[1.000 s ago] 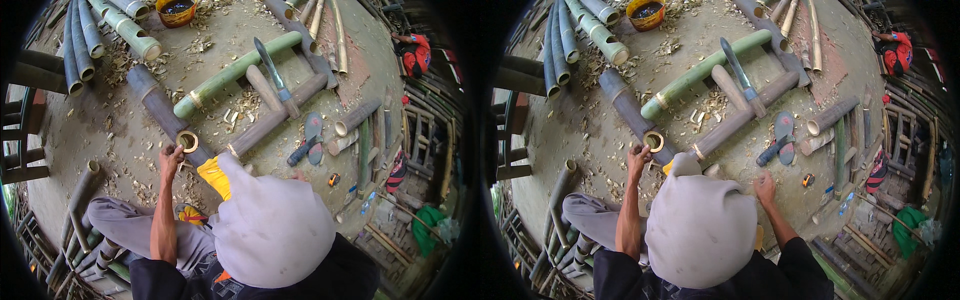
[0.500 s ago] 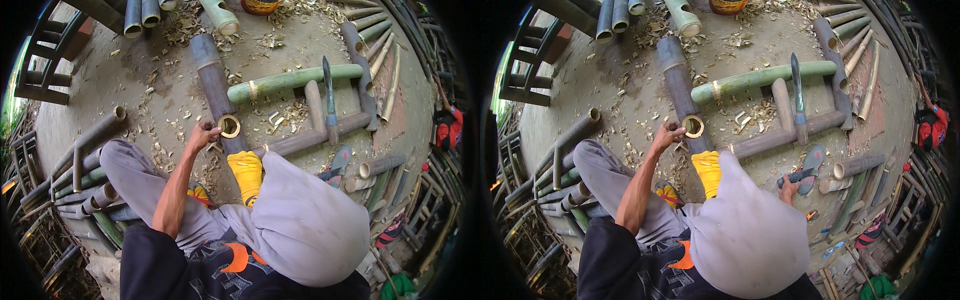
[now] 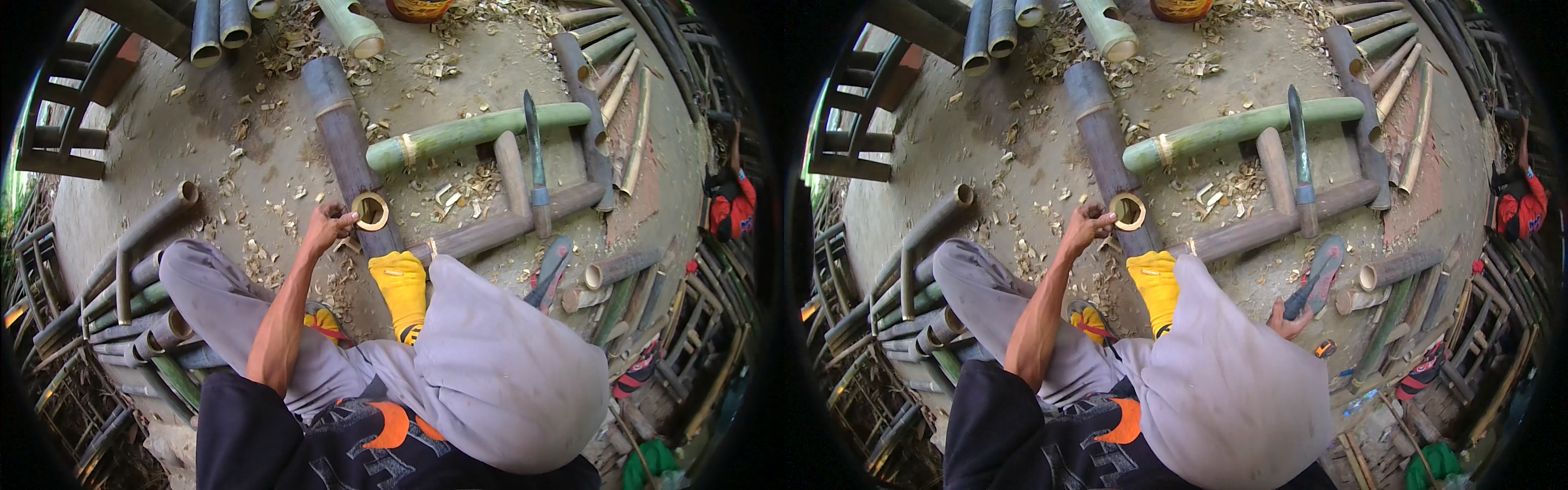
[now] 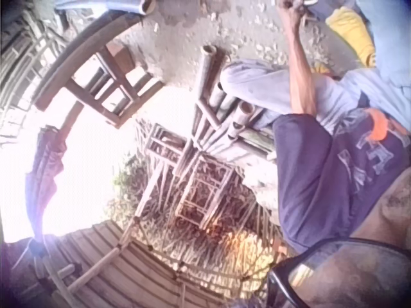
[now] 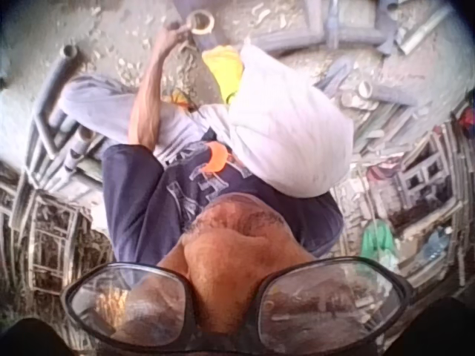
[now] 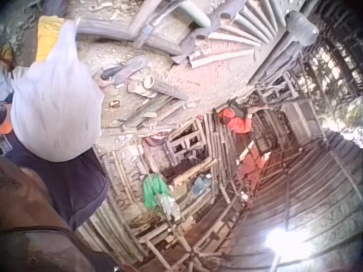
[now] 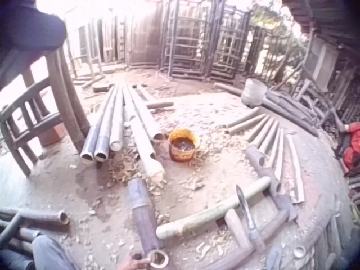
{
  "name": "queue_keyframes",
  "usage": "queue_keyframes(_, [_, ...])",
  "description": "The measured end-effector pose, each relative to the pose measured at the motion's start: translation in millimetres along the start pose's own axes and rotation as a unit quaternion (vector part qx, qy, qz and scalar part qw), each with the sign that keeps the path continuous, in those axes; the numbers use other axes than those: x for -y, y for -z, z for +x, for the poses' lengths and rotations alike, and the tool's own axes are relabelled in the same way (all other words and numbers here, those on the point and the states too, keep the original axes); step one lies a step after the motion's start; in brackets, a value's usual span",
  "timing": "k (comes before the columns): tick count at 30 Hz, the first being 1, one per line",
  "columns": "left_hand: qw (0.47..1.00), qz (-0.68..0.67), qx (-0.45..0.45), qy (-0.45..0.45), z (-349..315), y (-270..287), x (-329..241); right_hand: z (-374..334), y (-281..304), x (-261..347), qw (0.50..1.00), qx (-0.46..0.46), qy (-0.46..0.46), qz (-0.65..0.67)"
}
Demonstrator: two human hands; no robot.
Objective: The person uses a knife and a mallet to carve precise rectangular holes and joints into thick bamboo poles while sitting on the ground.
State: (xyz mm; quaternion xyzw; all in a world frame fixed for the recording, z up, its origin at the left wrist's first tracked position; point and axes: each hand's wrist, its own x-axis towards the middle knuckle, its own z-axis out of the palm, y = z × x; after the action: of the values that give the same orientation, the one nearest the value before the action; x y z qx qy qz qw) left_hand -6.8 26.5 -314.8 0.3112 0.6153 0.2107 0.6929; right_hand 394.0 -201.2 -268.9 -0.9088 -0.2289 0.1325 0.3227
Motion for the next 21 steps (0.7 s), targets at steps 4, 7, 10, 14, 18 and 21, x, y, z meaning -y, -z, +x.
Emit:
queue_keyframes(4, [1.0, -0.015, -0.009, 0.001, -1, -8, -5, 22, -13, 121, 0.984, 0.083, 0.123, 0.101])
queue_keyframes(7, [0.999, -0.014, -0.029, -0.002, -9, -3, -5, 67, -55, 214, 0.952, 0.176, 0.214, 0.127])
queue_keyframes(10, [0.999, -0.012, -0.032, 0.015, -14, 1, 0, 114, -111, 308, 0.908, 0.192, 0.371, 0.042])
queue_keyframes(14, [0.998, 0.0, -0.048, 0.029, -10, -7, 1, 190, -190, 416, 0.864, 0.162, 0.47, -0.075])
queue_keyframes(18, [0.999, -0.006, -0.04, 0.026, -10, -12, -3, 244, -266, 492, 0.838, 0.121, 0.512, -0.143])
queue_keyframes(21, [0.997, -0.041, -0.058, 0.039, -11, -13, -2, 265, -316, 512, 0.805, 0.131, 0.542, -0.202])
